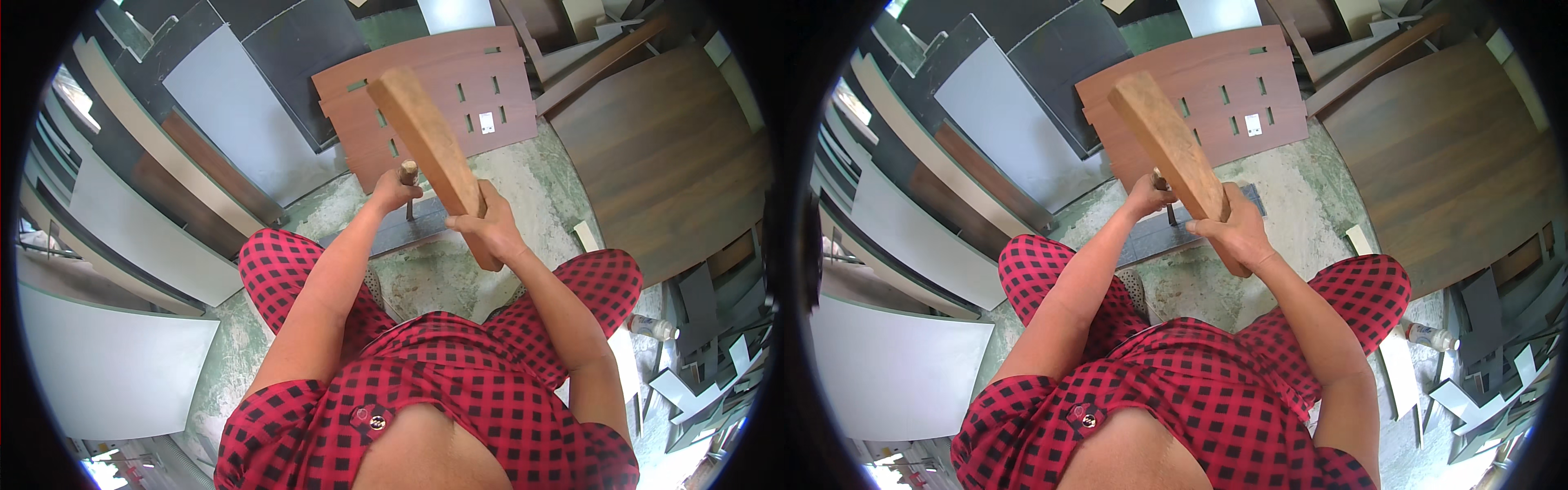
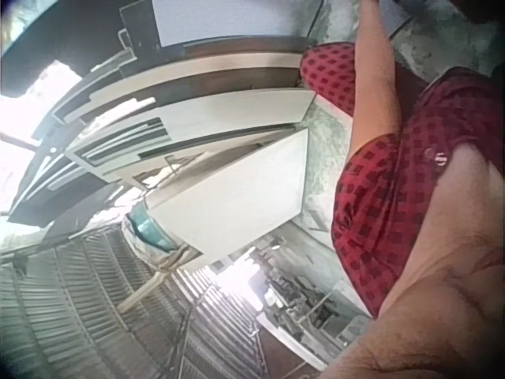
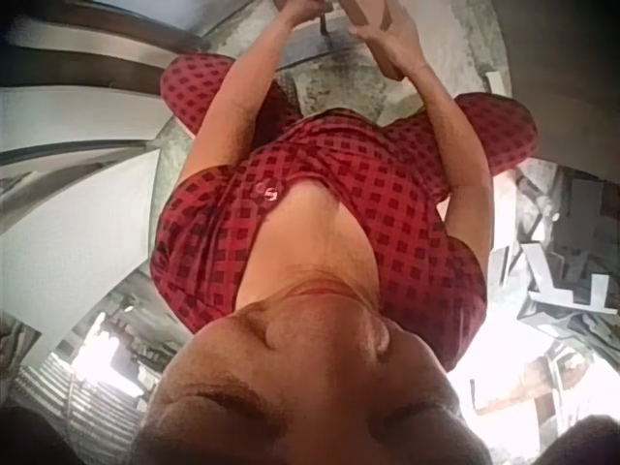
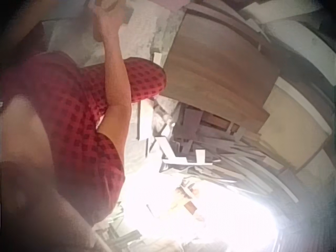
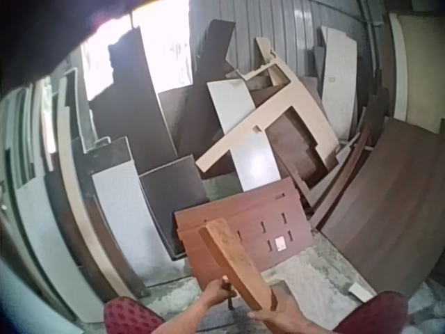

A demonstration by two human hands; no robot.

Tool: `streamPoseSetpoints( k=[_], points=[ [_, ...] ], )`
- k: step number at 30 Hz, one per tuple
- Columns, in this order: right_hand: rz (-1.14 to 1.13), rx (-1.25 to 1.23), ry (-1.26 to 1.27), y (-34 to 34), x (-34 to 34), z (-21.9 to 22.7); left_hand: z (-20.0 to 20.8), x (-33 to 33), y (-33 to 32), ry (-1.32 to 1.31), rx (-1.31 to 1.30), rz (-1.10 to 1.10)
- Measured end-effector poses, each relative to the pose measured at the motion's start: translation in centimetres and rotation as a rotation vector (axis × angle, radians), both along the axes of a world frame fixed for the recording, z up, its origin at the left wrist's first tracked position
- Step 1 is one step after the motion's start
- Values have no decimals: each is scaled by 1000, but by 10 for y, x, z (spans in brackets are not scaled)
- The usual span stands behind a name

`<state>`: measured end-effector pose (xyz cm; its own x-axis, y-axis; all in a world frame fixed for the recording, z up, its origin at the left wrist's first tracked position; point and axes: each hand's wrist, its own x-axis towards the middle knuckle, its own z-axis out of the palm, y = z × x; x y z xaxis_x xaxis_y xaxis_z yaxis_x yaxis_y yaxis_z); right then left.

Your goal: Manually hammering a wooden joint or pin into a larger piece of wood.

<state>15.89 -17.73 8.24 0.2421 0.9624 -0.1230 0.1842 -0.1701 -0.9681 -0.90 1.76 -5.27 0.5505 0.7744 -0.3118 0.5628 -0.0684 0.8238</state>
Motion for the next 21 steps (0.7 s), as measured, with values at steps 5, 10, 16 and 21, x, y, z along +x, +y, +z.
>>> streamPoseSetpoints(
  k=[5,10,16,21],
  points=[
    [-6,-93,-99,-1,0,2,1,2,-3,-23,40,-6],
    [-76,180,14,1,-9,23,0,-6,0,-25,16,5],
    [143,-322,-635,2,-2,-9,18,12,-10,205,320,-167],
    [79,-192,-460,4,-6,9,-15,-2,-3,-94,52,-20]
  ],
)
